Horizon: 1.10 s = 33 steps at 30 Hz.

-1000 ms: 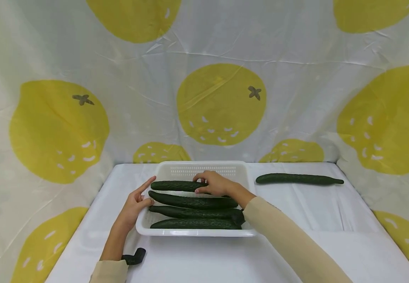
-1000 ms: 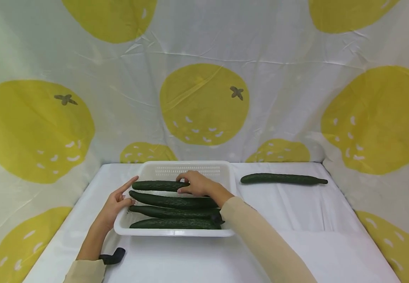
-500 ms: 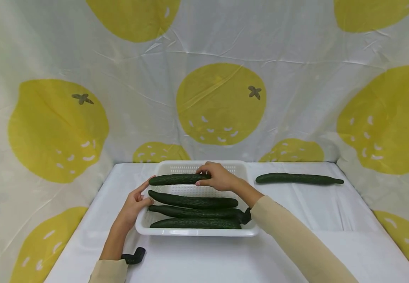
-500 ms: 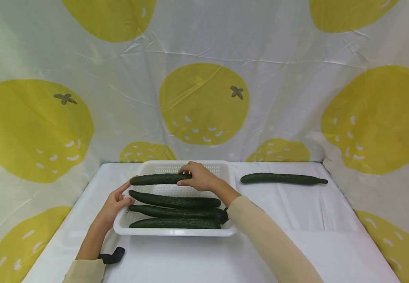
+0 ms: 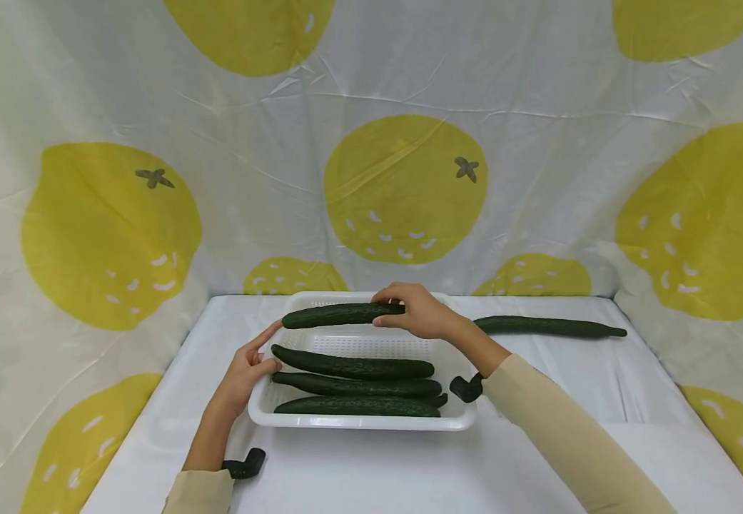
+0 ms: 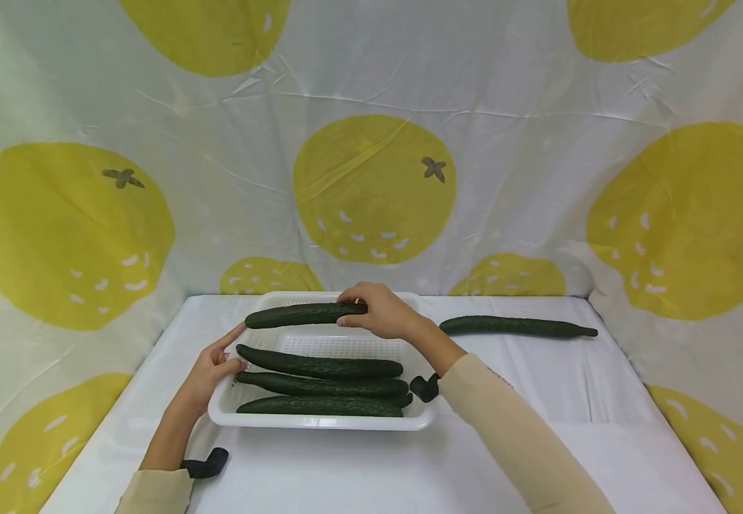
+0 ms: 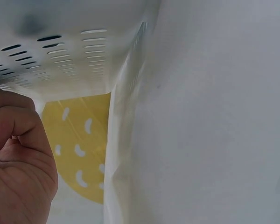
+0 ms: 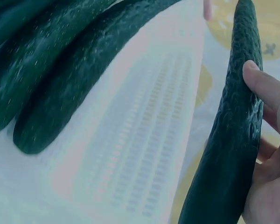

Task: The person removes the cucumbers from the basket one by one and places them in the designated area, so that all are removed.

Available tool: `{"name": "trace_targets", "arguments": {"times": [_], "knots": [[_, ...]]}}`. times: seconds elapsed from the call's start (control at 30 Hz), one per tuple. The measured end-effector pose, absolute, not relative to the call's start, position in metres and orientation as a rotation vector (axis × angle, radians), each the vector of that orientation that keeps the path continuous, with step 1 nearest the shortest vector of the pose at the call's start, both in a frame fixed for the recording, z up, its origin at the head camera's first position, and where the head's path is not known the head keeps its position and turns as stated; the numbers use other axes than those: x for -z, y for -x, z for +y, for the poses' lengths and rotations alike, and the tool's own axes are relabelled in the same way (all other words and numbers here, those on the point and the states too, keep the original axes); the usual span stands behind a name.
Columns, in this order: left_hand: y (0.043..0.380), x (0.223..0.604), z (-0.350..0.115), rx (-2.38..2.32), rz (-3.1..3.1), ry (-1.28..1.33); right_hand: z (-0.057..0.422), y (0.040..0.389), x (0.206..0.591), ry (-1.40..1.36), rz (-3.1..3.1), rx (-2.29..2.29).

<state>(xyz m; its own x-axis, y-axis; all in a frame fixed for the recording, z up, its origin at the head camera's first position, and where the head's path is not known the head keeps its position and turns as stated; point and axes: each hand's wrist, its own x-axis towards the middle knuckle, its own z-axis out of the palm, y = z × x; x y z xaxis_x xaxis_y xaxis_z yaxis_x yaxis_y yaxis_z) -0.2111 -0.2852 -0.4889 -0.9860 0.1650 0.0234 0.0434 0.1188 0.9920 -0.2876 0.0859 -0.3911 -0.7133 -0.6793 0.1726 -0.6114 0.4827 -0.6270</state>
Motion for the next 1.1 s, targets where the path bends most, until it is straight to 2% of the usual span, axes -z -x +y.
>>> {"name": "trace_targets", "arguments": {"times": [0.67,1.1], "knots": [[0.211,0.49,-0.285,-2.017,2.276,-0.264,0.172,0.28,0.392,1.049,2.768,1.088],[0.212,0.491,-0.284,-2.042,2.255,-0.238,0.238,0.275,0.402,0.877,2.867,1.09]]}}
